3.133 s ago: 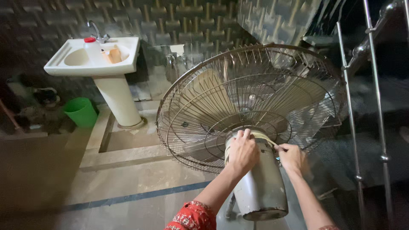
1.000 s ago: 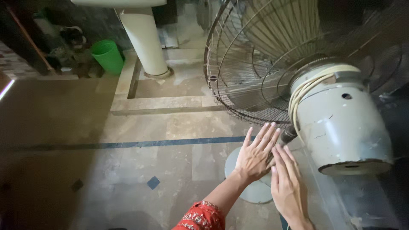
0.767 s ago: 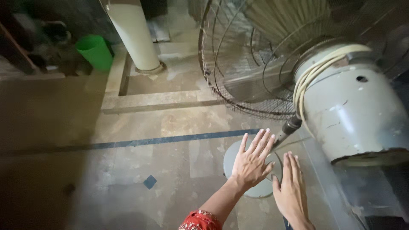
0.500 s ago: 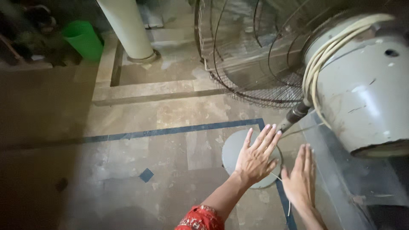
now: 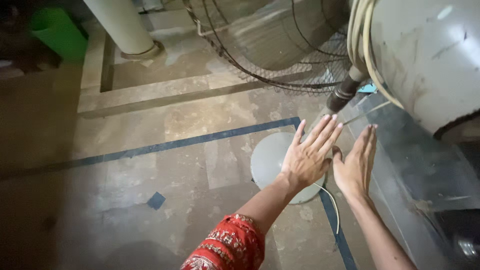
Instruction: The person wraps the power cord around the neck of a standing fan. They repeatedly loop the cord around the fan's neck and adjust the placement to keep it tidy.
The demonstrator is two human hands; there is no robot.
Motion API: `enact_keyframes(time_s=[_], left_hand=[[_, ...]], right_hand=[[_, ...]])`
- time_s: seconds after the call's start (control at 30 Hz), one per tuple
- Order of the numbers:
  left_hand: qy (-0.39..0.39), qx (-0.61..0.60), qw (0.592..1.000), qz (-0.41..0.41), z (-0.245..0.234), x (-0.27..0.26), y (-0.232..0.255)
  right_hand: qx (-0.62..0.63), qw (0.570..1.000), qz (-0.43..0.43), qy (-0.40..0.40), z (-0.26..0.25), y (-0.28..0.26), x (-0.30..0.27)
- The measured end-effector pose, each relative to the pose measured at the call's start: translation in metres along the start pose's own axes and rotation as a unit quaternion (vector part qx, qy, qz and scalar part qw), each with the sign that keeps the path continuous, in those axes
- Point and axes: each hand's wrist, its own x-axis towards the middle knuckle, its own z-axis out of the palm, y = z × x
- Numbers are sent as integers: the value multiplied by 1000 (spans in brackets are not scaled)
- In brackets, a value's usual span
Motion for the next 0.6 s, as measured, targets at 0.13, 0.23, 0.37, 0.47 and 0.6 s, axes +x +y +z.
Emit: enact_keyframes(time_s=[0.13,0.23,0.37,0.47,0.6], left_hand=[[16,37,999,7,34,15,10],[17,36,999,12,49,25,15],[1,23,1000,18,65,42,21],[-4,64,998,24,76,49,24],[28,42,998,24,91,51,26]], right_hand=[[-4,1000,-6,5,15,23,7],[-4,1000,-18,9,21,38,14],[-1,1000,-24,8,26,57,23],[-6,1000,-29,10,34,72,30],[17,999,-29,17,54,96,38]])
